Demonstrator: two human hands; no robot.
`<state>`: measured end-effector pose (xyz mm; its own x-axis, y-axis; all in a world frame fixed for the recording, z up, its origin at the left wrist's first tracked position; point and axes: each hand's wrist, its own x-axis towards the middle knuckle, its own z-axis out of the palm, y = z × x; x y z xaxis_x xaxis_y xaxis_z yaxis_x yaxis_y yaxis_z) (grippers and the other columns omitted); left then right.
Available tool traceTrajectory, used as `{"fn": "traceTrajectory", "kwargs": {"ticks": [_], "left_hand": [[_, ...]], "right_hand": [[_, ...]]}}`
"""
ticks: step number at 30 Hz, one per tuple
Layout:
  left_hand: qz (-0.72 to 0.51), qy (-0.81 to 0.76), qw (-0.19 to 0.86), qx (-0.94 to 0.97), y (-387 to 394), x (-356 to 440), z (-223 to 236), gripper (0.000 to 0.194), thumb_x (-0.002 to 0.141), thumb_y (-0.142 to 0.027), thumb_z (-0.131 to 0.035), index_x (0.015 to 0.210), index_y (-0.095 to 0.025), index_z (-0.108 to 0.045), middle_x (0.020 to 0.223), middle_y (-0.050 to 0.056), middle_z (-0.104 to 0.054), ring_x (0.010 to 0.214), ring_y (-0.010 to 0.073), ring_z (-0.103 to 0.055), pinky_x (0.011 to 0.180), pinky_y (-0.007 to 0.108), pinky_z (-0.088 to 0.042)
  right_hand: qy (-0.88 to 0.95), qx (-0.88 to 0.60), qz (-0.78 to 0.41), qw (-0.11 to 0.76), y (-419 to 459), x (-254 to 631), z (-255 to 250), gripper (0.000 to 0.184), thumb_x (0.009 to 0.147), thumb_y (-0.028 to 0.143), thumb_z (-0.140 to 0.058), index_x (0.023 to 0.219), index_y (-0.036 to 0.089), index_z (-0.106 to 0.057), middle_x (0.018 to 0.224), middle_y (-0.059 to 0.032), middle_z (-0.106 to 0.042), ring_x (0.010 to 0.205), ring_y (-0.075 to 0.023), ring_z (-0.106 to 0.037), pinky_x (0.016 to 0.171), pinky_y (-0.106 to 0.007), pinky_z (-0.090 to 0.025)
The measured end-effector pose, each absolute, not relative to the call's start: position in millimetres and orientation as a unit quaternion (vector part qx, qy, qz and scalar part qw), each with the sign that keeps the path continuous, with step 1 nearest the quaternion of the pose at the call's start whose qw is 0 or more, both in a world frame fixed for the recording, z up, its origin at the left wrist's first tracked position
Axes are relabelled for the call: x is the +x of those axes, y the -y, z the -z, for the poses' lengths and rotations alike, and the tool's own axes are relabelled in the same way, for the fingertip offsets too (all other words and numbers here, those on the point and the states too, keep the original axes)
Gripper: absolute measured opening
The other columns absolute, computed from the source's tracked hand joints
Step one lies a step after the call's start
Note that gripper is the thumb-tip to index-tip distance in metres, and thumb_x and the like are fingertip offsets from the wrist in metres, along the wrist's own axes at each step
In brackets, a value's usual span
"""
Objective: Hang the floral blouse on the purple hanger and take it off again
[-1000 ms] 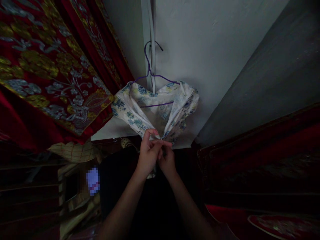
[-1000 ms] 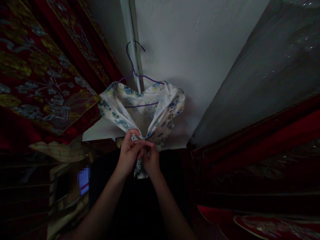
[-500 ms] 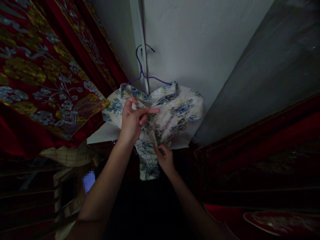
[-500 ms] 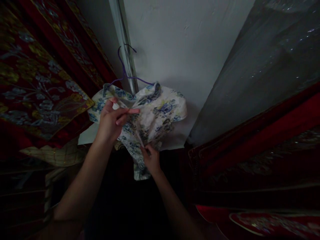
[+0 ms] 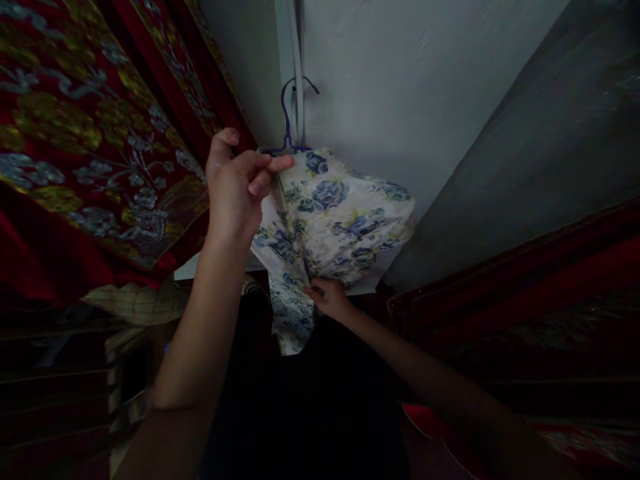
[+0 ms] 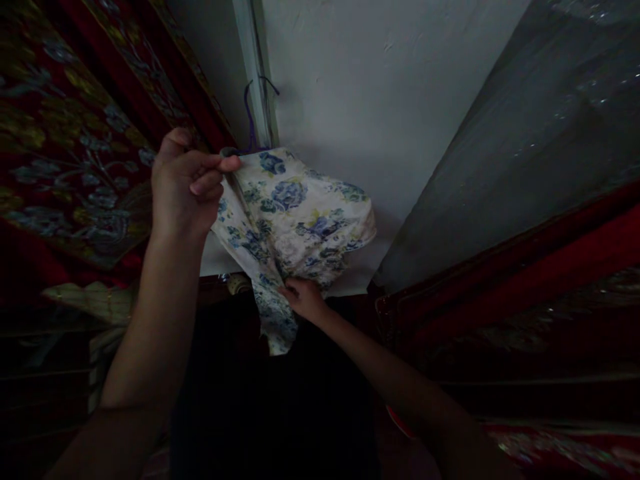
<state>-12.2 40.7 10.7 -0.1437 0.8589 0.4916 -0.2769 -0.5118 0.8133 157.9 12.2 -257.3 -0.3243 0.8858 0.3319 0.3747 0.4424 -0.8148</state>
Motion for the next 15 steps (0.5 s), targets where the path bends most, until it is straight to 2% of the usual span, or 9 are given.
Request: {"fn": "traceTrajectory", "kwargs": {"ticks": [3,5,8,10,12,15], "left_hand": [[-0.694,-0.286,0.398,0.527,-34,-1,-3,0.034,0.081,-0.013,-0.070,0.103,-0.028,-0.047,0.073,-0.004,-0.072,0.044,0.0085,-0.050,0.041,0.020,-0.026],[-0.680,-0.294,0.385,0.550,-28,4,5,0.034,0.081,-0.011,-0.067,0.104,-0.027,-0.047,0.076,-0.003,-0.073,0.041,0.0070,-0.045,0.041,0.019,-0.027],[-0.666,-0.309,0.361,0.575,-23,2,14,0.032,0.079,-0.009,-0.063,0.102,-0.026,-0.047,0.077,-0.002,-0.072,0.037,0.0047,-0.036,0.040,0.019,-0.023],[-0.664,-0.315,0.358,0.576,-21,-1,15,0.032,0.078,-0.008,-0.061,0.101,-0.025,-0.046,0.077,-0.001,-0.071,0.036,0.0037,-0.033,0.040,0.019,-0.022],[-0.665,-0.312,0.368,0.571,-19,-1,15,0.034,0.077,-0.007,-0.060,0.103,-0.025,-0.046,0.079,-0.001,-0.071,0.038,0.0038,-0.035,0.041,0.019,-0.024],[-0.669,-0.298,0.378,0.567,-17,4,16,0.037,0.077,-0.005,-0.060,0.105,-0.025,-0.045,0.077,-0.001,-0.069,0.042,0.0057,-0.041,0.045,0.019,-0.028]], "right_hand": [[0.755,-0.418,-0.324,0.387,-8,153,253,0.029,0.085,0.034,-0.065,0.061,0.020,-0.053,0.057,0.0011,-0.053,0.057,-0.0138,-0.050,0.059,-0.025,-0.036],[0.747,-0.401,-0.330,0.415,-8,153,230,0.021,0.086,0.035,-0.065,0.072,0.020,-0.060,0.067,-0.0013,-0.062,0.064,-0.0160,-0.058,0.063,-0.027,-0.042],[0.687,-0.349,-0.313,0.556,-13,160,163,0.020,0.093,0.039,-0.063,0.104,0.023,-0.065,0.091,-0.0039,-0.070,0.080,-0.0182,-0.066,0.074,-0.031,-0.051],[0.655,-0.318,-0.265,0.632,-19,165,111,0.029,0.098,0.040,-0.057,0.125,0.027,-0.057,0.090,-0.0021,-0.068,0.076,-0.0175,-0.064,0.073,-0.031,-0.051],[0.688,-0.306,-0.220,0.620,-25,167,67,0.038,0.101,0.042,-0.052,0.136,0.029,-0.051,0.089,-0.0015,-0.067,0.076,-0.0179,-0.063,0.073,-0.032,-0.050],[0.774,-0.312,-0.164,0.525,-32,163,32,0.026,0.103,0.038,-0.047,0.120,0.024,-0.061,0.081,-0.0008,-0.063,0.075,-0.0179,-0.060,0.073,-0.031,-0.046]]}}
